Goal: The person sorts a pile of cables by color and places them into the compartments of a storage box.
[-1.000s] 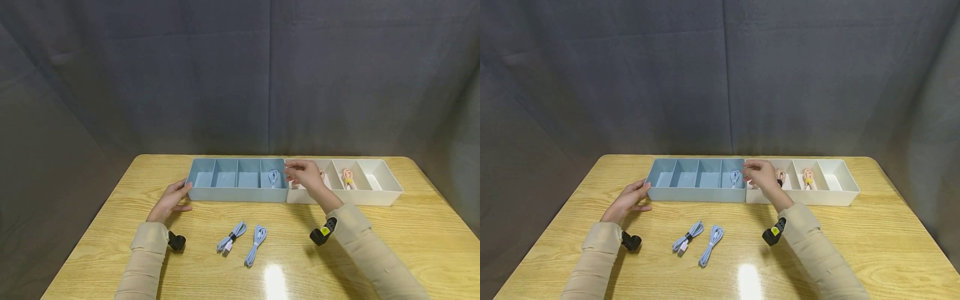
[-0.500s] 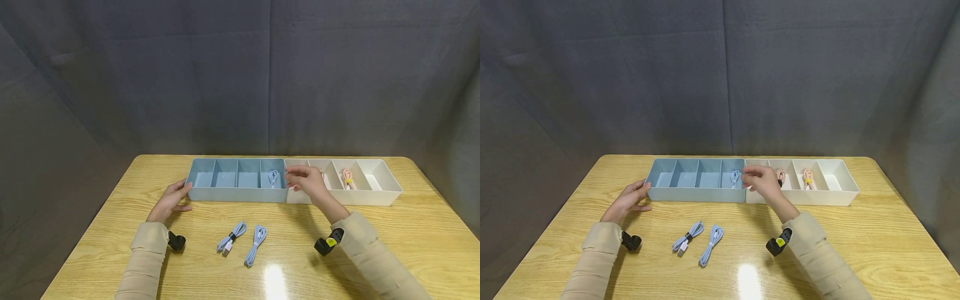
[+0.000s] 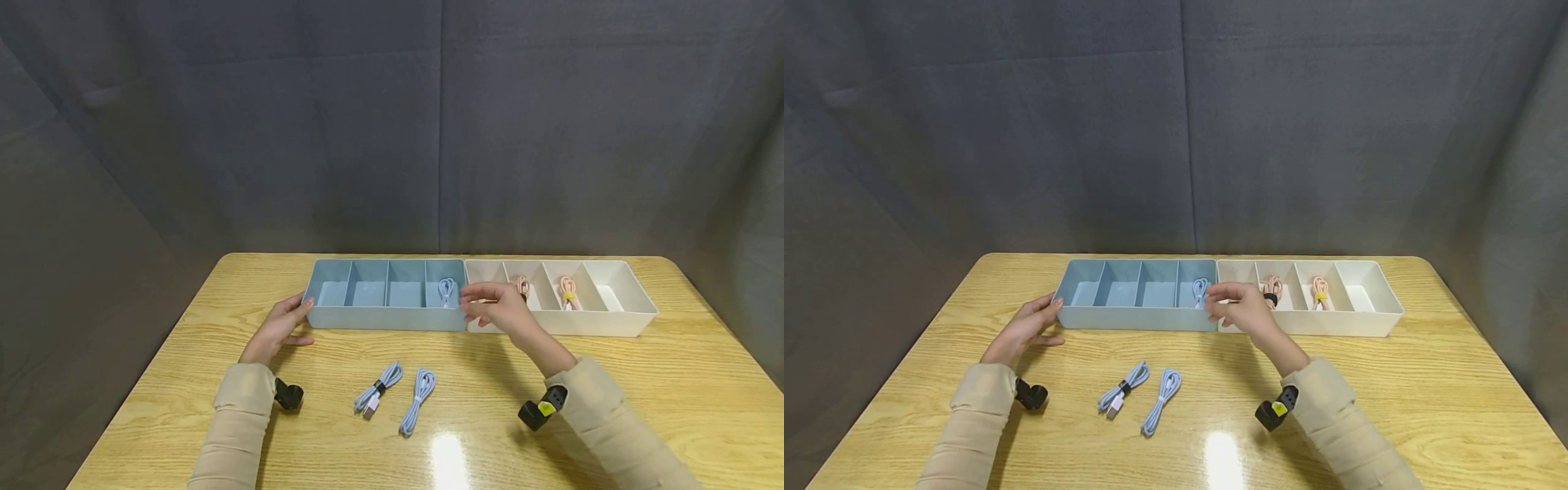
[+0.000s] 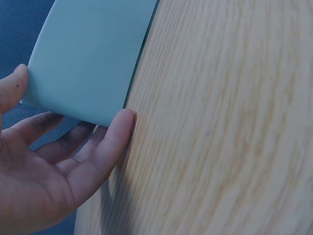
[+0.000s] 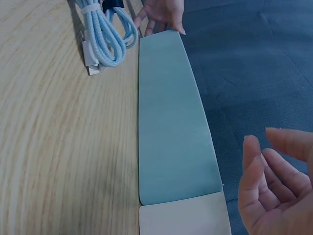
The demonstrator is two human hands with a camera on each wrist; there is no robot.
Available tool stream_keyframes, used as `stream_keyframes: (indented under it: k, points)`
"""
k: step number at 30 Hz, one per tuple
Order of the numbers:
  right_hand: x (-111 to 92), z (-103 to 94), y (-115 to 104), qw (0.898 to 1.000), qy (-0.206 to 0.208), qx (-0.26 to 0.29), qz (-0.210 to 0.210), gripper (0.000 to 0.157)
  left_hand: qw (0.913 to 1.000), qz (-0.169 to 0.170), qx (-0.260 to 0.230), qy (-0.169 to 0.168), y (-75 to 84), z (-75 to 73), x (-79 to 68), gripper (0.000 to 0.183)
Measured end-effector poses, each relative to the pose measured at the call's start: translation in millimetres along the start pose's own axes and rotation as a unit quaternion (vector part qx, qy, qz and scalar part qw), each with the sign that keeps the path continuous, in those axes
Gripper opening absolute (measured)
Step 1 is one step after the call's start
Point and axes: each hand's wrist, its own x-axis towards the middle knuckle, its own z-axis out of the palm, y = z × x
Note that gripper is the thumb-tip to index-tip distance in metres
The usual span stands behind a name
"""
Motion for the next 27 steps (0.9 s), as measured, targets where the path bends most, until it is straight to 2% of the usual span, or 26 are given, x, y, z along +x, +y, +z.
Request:
stream_keyframes:
  k: [7, 13, 22, 27]
  points:
    - [-4, 2.5, 6, 0.999, -0.038, -0.013, -0.004, 0.033, 1.0000, 0.001, 0.001, 0.000, 0.5, 0.0, -0.3, 0.058]
    - [-6, 7.5, 11, 0.994, -0.097, -0.033, -0.025, 0.038, 1.0000, 0.003, 0.000, -0.006, -0.2, -0.8, 0.1, 0.058]
    - [-7, 14.5, 15, 0.976, -0.184, -0.072, -0.095, 0.049, 1.0000, 0.003, 0.002, -0.006, -0.2, -0.8, -0.1, 0.061]
    - [-7, 18.0, 17, 0.968, -0.216, -0.070, -0.110, 0.057, 1.0000, 0.003, 0.001, -0.003, -0.6, -0.5, -0.2, 0.060]
